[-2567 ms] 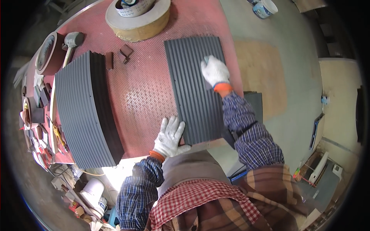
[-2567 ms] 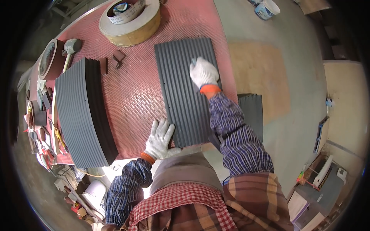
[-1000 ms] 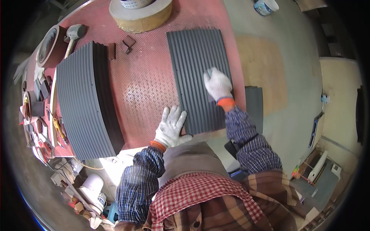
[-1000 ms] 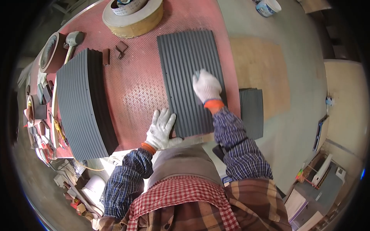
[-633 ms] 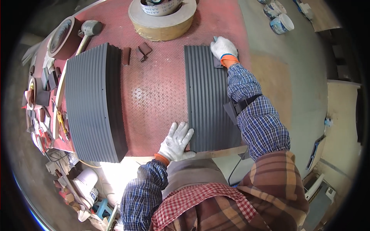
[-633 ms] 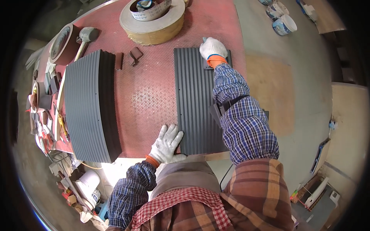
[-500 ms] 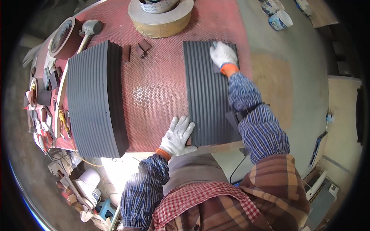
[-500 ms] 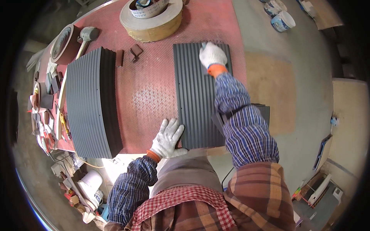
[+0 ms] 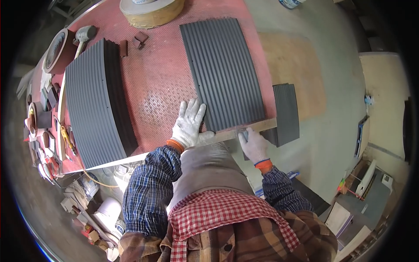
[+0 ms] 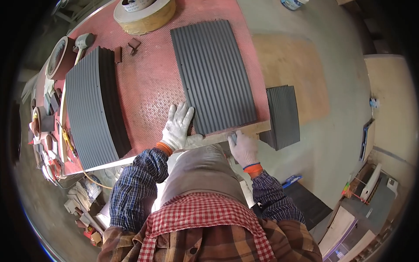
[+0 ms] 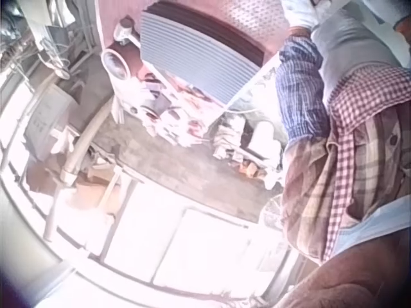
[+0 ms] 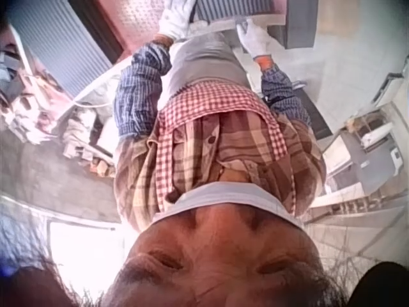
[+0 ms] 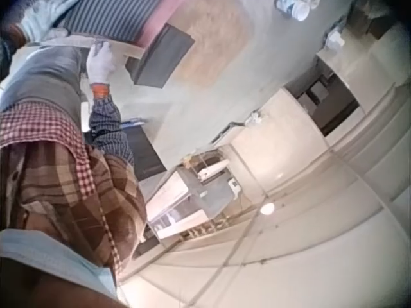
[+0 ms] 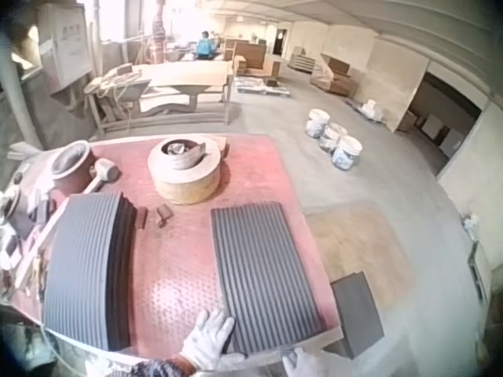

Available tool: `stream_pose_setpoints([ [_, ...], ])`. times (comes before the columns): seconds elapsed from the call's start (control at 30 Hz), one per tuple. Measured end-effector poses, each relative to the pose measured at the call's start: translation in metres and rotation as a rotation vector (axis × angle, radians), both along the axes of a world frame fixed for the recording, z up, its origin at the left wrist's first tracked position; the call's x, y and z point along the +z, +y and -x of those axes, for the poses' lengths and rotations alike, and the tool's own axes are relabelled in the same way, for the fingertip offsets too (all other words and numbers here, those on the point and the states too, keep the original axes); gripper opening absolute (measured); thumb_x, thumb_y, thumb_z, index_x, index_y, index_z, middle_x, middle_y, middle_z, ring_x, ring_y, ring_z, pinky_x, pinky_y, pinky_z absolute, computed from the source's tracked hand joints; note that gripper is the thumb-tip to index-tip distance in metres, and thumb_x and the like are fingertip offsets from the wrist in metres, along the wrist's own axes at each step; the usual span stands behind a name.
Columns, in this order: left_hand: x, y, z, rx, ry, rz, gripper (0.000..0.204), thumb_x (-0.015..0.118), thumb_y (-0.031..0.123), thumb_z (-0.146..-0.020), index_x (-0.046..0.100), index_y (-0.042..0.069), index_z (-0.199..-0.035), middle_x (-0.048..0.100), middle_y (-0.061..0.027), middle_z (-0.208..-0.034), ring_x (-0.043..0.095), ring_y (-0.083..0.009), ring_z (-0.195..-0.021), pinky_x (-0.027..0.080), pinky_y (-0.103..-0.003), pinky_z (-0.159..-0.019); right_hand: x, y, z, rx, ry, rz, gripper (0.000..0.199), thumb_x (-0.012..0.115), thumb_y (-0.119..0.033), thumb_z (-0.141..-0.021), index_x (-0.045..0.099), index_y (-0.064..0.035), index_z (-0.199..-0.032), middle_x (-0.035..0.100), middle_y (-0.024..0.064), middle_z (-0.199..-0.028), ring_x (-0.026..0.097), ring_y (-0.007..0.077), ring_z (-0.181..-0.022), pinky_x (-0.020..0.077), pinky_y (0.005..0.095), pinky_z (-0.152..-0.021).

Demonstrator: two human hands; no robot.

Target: The person sands the edges and grooved surfaces of black wood panels with a hand-held sanding block and then stacks them on top of a large pile.

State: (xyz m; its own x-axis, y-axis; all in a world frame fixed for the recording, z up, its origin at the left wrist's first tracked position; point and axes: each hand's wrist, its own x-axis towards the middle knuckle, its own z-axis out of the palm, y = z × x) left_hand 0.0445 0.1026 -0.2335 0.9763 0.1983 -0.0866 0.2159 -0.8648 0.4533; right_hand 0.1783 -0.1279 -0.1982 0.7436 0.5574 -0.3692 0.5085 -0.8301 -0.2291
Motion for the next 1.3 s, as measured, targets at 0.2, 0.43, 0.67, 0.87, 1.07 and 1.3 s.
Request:
stream_pose_setpoints([
  [0.2,-0.003,-0.004,0.001,-0.005,0.03,0.015,0.107,0.066,0.063,-0.076,0.028,-0.007,-0.148,0.028,-0.0304,-0.153,0.02,-0.0429,-0.147,0.01,-0.054,-0.122,0.006,0.008,0.004,-0.112,-0.006,-0.095,0.038,0.056,-0.042,-0.094,0.061,-0.0045,-0.098,0.068,0.0201,-0.085,0.068,0.0406,-0.08,0.0526,0.0512,-0.07],
  [0.43,-0.009,-0.006,0.001,0.032,-0.057,0.037,0.104,0.071,0.06,-0.072,0.035,-0.005,-0.145,0.034,-0.03,-0.15,0.026,-0.0421,-0.145,0.014,-0.054,-0.122,0.0,0.037,-0.01,-0.05,-0.013,0.0,0.038,0.053,-0.041,-0.096,0.061,-0.0045,-0.099,0.068,0.0201,-0.089,0.068,0.0402,-0.082,0.0532,0.0507,-0.073],
  [0.67,-0.008,0.001,-0.001,0.016,-0.05,0.098,0.102,0.068,0.061,-0.073,0.039,-0.007,-0.142,0.037,-0.0303,-0.147,0.028,-0.0437,-0.143,0.015,-0.055,-0.121,-0.007,0.14,-0.084,0.042,-0.047,-0.035,0.037,0.053,-0.04,-0.095,0.062,-0.0046,-0.098,0.068,0.0214,-0.092,0.068,0.0393,-0.086,0.0542,0.0498,-0.076],
  [0.87,-0.009,0.005,-0.001,0.007,-0.017,0.15,0.099,0.065,0.064,-0.076,0.04,-0.006,-0.142,0.038,-0.0293,-0.146,0.029,-0.042,-0.143,0.017,-0.055,-0.12,-0.021,0.284,-0.179,0.104,-0.126,-0.074,0.038,0.055,-0.039,-0.092,0.065,-0.0068,-0.108,0.069,0.02,-0.106,0.067,0.0389,-0.1,0.053,0.0509,-0.085],
  [1.07,-0.012,0.009,0.001,0.031,-0.035,0.163,0.099,0.067,0.063,-0.075,0.039,-0.003,-0.143,0.038,-0.0273,-0.147,0.029,-0.0411,-0.143,0.02,-0.055,-0.12,-0.02,0.394,-0.243,0.168,-0.184,-0.089,0.043,0.054,-0.038,-0.091,0.067,-0.0054,-0.115,0.066,0.0216,-0.117,0.063,0.0401,-0.11,0.0501,0.0499,-0.094],
  [1.3,-0.012,0.005,0.002,0.033,-0.084,0.182,0.097,0.069,0.06,-0.073,0.041,-0.003,-0.141,0.039,-0.0272,-0.145,0.03,-0.0423,-0.142,0.019,-0.055,-0.12,-0.026,0.321,-0.202,0.161,-0.147,-0.178,0.043,0.053,-0.04,-0.093,0.063,-0.0067,-0.118,0.066,0.0216,-0.116,0.064,0.0384,-0.108,0.0516,0.0497,-0.091],
])
